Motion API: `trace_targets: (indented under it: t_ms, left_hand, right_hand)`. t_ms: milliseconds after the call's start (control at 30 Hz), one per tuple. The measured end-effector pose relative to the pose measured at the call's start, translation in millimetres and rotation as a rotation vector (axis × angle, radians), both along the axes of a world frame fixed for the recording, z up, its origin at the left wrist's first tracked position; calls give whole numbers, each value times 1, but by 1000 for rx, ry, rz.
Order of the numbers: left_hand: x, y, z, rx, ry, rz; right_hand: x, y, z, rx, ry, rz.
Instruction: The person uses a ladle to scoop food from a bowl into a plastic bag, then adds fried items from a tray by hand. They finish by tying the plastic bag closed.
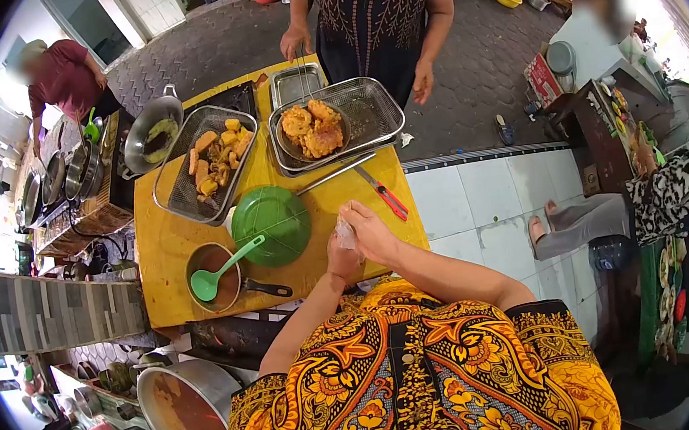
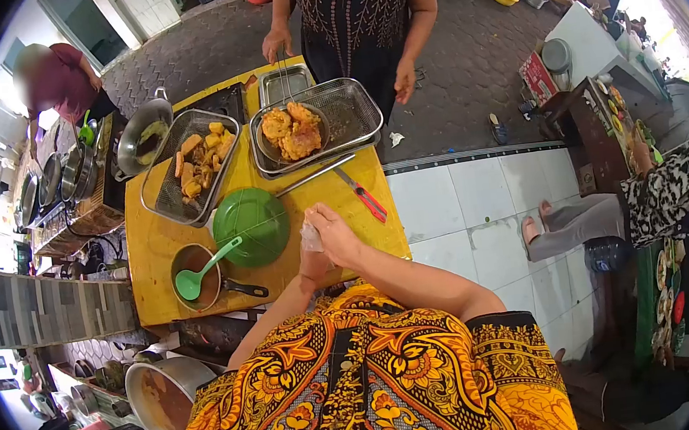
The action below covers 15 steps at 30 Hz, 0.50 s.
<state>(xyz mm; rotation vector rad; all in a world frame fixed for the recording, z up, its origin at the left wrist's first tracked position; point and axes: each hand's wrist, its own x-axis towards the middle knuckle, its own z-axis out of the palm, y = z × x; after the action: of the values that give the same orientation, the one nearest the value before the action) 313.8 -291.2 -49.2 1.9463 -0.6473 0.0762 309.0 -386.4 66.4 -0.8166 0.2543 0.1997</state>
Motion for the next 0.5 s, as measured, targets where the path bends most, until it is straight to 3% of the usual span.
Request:
trace_targets:
  t_ms: [67,100,133,167,200,233,267,300,333,367,400,433,500]
  left_hand:
    - [-1,-3,-1,-396,674,71]
    - [0,-11,0,-401,674,77]
    - [-1,-23,2,-635,624,116]
    - [-1,-29,3,-866,567,156]
    - [3,-21,5,-871,566,160]
    - [9,-6,7,-499,609,102]
    - [13,3,9,-126,639,42]
    - [15,3,10,-129,639,44]
    - [17,2,11,7,504,69]
    - [19,1,13,141,367,94]
    - [18,0,11,137,366,95]
    - [18,-1,8,92,429,136]
    - [18,-5,2,1,554,203]
  right_hand:
    - [2,-2,-3,12,-3,18]
    - [3,-4,-4,28,-8,32]
    - [2,-7,-4,26,-5,38]
    - [0,-12,-3,-200,-57,72]
    - [-1,-17,-1,-426,-113,106]
    - [-3,-20,10,-429,-113,111]
    - [-8,-23,21,-945,-404,-38]
    - [-13,-27,28,-1454,-700,-202]
    - [-16,-33,27,-1456,-703,-200]
    - [-19,-40,27,-1520,-963,-49]
    - [-20,-43,29,-1565,-1223,110]
    - [-21,-42,30,-1568,-1224,108]
    - [-23,-37,34,-1895,-1269,412]
